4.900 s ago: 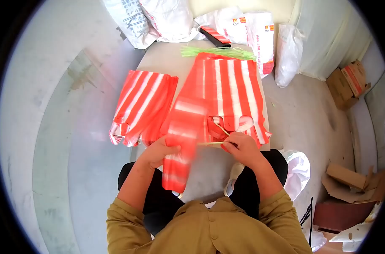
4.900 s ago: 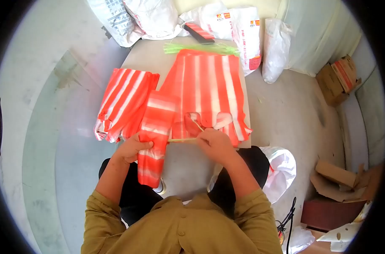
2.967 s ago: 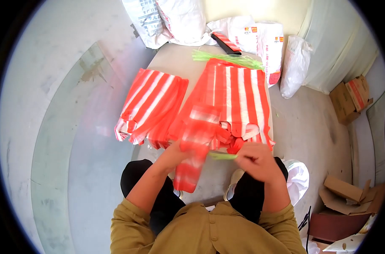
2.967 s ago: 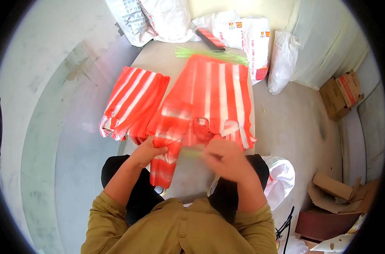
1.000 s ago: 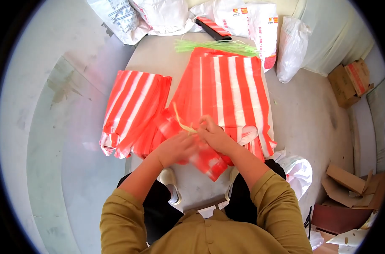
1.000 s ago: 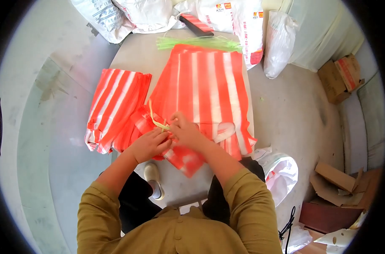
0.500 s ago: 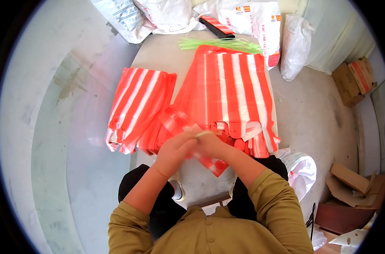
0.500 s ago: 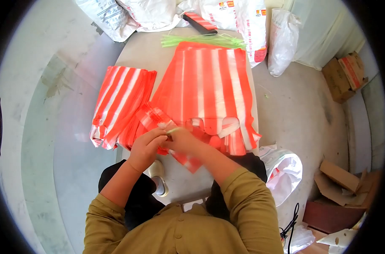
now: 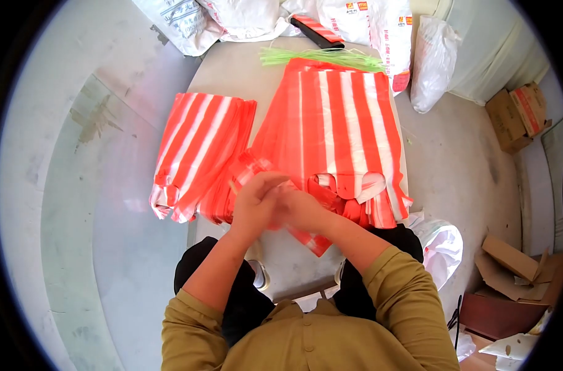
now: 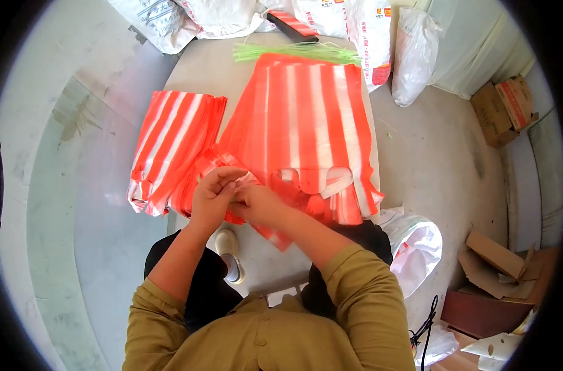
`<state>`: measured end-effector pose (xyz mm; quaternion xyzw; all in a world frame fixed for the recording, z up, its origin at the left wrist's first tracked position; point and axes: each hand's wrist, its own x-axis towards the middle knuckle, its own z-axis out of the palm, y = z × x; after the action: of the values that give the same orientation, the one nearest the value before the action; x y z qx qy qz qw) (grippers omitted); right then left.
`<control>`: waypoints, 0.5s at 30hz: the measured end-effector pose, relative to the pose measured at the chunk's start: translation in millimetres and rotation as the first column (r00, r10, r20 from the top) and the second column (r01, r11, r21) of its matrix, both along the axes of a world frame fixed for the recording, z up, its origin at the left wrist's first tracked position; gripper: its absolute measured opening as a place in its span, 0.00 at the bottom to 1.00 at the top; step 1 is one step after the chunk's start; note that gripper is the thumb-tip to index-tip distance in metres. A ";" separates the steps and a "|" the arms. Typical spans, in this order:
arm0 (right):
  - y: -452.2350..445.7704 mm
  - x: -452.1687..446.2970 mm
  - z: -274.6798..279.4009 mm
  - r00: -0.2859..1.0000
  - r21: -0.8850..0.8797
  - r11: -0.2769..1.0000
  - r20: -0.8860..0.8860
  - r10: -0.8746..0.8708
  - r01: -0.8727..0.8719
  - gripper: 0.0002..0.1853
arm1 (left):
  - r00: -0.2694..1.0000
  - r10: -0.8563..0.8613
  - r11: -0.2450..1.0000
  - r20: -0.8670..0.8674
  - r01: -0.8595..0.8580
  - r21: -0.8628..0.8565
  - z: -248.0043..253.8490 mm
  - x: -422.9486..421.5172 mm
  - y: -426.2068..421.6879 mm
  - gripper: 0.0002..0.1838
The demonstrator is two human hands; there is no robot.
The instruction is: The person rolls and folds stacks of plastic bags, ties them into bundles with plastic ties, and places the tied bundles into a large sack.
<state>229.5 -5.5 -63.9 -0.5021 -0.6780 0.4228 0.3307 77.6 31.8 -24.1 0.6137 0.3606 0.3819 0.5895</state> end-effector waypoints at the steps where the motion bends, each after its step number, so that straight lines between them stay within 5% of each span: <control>1: -1.0 -1.6 -3.1 0.995 -0.042 0.998 -0.082 -0.057 0.054 0.12 | 0.999 0.043 0.999 0.017 -0.043 -0.013 5.1 4.9 -2.5 0.16; 2: -1.5 -3.2 -8.3 0.980 -0.089 0.991 -0.162 -0.117 0.104 0.13 | 0.996 0.087 0.996 0.034 -0.086 -0.026 7.3 7.3 -3.7 0.16; 5: 1.2 2.3 -9.1 0.924 -0.141 0.974 -0.319 -0.212 0.175 0.14 | 0.888 -0.039 0.993 -0.458 0.087 0.084 -5.3 -12.8 6.4 0.16; 11: 3.7 6.0 -1.5 0.913 -0.162 0.964 -0.321 -0.252 0.209 0.11 | 0.815 -0.082 0.997 -0.574 0.060 -0.059 -9.2 -22.9 8.2 0.09; 15: 0.7 7.0 6.6 0.951 -0.042 0.973 -0.206 -0.231 0.228 0.08 | 0.877 -0.051 0.993 -0.478 -0.006 -0.116 -18.3 -24.1 12.4 0.07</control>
<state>236.4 -4.8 -57.3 -0.5330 -0.5726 0.4382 0.4428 53.6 44.1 -42.4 0.6586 0.5094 0.1900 0.5202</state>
